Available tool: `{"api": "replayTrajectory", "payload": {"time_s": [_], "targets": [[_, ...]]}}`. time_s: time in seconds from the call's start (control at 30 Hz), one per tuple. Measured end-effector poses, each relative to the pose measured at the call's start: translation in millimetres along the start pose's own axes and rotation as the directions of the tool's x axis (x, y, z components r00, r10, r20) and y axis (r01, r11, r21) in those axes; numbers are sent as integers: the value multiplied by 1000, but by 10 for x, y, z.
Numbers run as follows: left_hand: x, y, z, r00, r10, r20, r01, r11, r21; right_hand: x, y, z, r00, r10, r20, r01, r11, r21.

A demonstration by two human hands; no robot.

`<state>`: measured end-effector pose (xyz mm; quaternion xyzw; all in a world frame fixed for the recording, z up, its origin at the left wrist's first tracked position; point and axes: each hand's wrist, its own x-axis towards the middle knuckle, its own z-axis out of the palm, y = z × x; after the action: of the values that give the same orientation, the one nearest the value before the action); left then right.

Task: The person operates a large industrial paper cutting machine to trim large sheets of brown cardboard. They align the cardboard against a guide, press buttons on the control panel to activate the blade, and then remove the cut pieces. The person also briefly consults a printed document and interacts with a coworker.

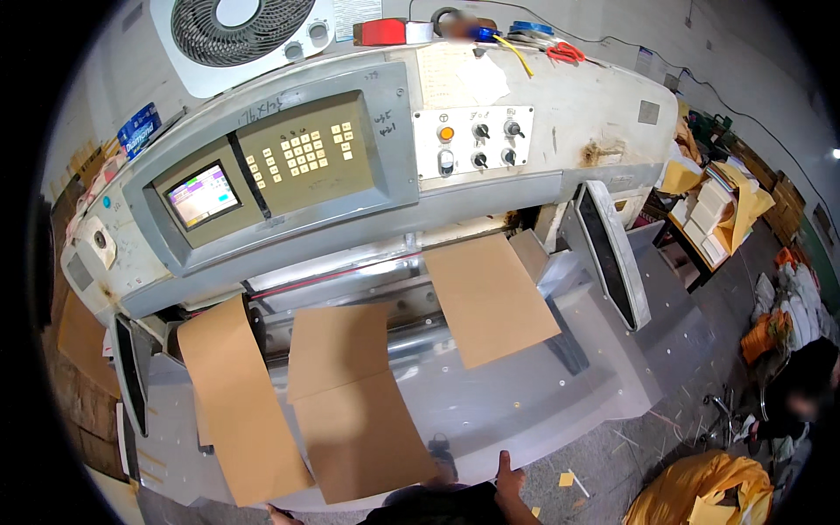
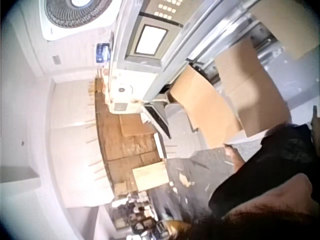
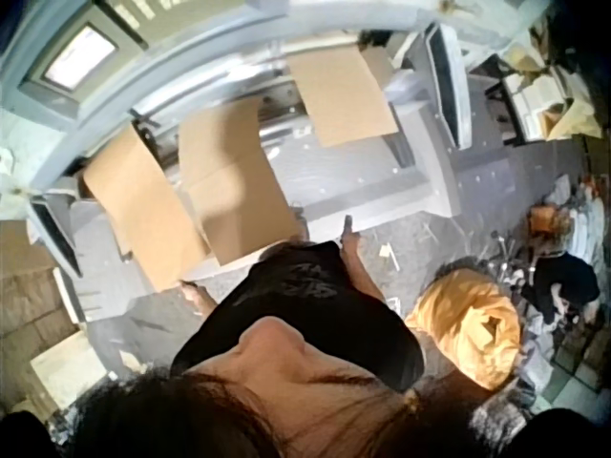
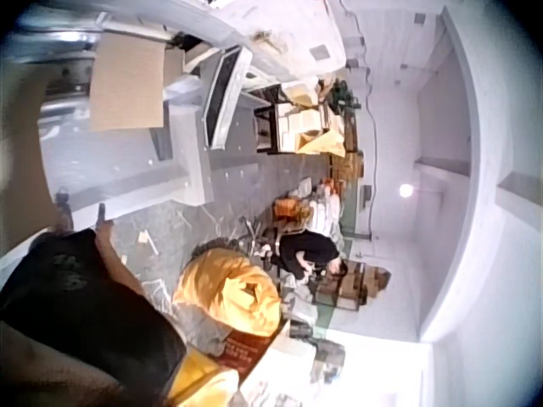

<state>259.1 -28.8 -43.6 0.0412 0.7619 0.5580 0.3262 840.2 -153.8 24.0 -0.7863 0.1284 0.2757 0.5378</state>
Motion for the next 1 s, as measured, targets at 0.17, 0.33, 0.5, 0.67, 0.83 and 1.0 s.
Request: {"api": "replayTrajectory", "payload": {"time_s": [0.17, 0.33, 0.5, 0.67, 0.83, 1.0], "targets": [[-11, 24, -21, 998, -50, -42, 53, 996, 66, 38, 0, -38, 999, 33, 18, -32, 999, -29], [127, -119, -181, 998, 59, -38, -53, 989, 137, -47, -103, -12, 999, 43, 1, -43, 998, -37], [330, -398, -281, 774, 629, 80, -541, 590, 599, 1, -142, -72, 993, 116, 17, -111, 976, -186], [-174, 9, -60, 993, 20, -118, 3, 981, 195, 226, -54, -263, 987, 17, 162, 43, 934, -354], [-96, 156, -181, 990, 66, -128, -43, 984, 174, 319, -1169, -695, 577, 592, 563, 148, 602, -784], [-590, 641, 655, 450, 893, 33, -797, 384, 465, 1021, -1637, 149, 649, -367, 667, 752, 447, -485]]}}
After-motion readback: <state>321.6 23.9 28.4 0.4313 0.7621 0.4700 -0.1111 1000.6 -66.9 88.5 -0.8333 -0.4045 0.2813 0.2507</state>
